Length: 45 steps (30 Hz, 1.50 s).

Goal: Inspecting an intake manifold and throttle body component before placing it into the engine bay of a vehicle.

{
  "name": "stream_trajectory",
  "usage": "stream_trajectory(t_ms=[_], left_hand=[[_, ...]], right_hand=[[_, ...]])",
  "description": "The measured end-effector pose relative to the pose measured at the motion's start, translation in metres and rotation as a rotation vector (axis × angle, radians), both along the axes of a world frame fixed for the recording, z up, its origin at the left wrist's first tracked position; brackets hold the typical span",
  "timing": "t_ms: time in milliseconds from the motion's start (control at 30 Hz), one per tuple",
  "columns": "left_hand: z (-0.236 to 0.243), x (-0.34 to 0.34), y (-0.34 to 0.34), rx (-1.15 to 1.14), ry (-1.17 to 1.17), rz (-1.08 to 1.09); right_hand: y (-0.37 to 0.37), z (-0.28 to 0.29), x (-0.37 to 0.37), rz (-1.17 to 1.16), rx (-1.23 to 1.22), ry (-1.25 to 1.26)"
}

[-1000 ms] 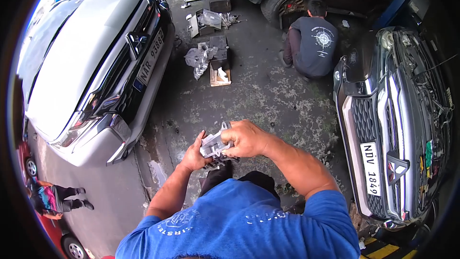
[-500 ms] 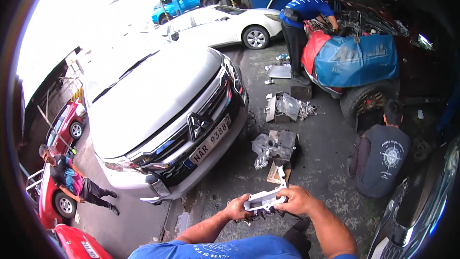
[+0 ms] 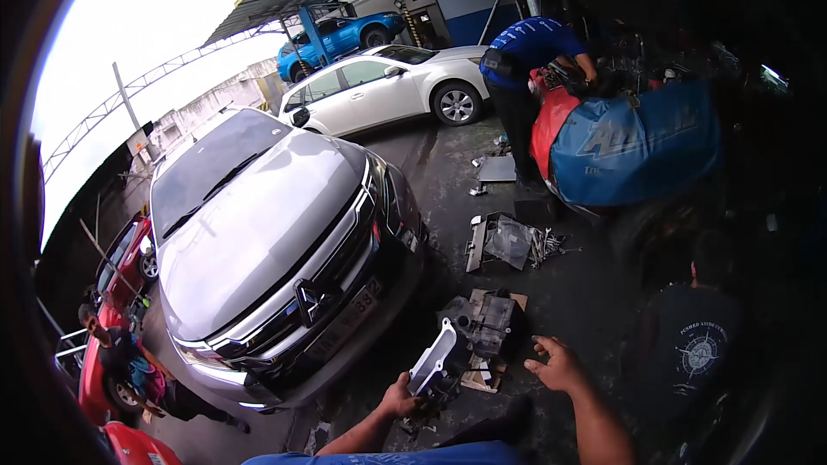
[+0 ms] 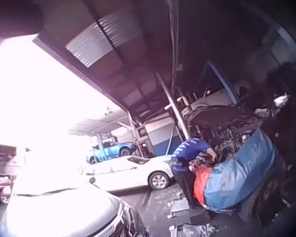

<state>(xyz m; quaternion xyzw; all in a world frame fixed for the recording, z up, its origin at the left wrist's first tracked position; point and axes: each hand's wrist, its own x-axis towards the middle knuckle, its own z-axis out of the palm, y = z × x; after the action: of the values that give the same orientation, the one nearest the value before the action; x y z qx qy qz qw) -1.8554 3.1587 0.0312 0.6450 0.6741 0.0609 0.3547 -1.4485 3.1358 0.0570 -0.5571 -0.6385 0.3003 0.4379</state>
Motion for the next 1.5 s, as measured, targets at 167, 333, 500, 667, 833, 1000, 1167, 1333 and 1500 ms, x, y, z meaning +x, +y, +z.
stream_trajectory(t_ms=[167, 333, 500, 667, 833, 1000, 1167, 1333, 1500], left_hand=[[-0.031, 0.039, 0.087, 0.046, 0.091, -0.012], [-0.079, 0.057, 0.165, 0.249, -0.134, -0.038], [-0.054, 0.139, 0.211, 0.101, -0.412, -0.003], [-0.062, 0.181, 0.229, 0.008, -0.328, 0.043], [-0.059, 0.252, 0.239, -0.036, -0.229, 0.035], [-0.056, 0.31, 0.253, -0.121, -0.117, 0.11], [-0.061, 0.361, 0.274, -0.175, 0.113, 0.079], [-0.099, 0.37, 0.285, -0.225, -0.003, 0.112], [-0.104, 0.41, 0.319, -0.328, 0.049, 0.169]], right_hand=[[0.031, -0.074, 0.076, -0.206, -0.616, 0.082], [0.042, -0.14, 0.148, -0.297, -0.753, -0.043], [0.019, -0.182, 0.198, -0.401, -0.974, -0.005], [-0.003, -0.218, 0.237, -0.455, -1.072, 0.054], [0.004, -0.255, 0.291, -0.469, -1.201, 0.08], [0.046, -0.258, 0.354, -0.419, -1.244, 0.035], [0.085, -0.26, 0.401, -0.446, -1.214, 0.041], [0.106, -0.253, 0.431, -0.367, -1.293, 0.089], [0.125, -0.246, 0.45, -0.368, -1.37, 0.03]])
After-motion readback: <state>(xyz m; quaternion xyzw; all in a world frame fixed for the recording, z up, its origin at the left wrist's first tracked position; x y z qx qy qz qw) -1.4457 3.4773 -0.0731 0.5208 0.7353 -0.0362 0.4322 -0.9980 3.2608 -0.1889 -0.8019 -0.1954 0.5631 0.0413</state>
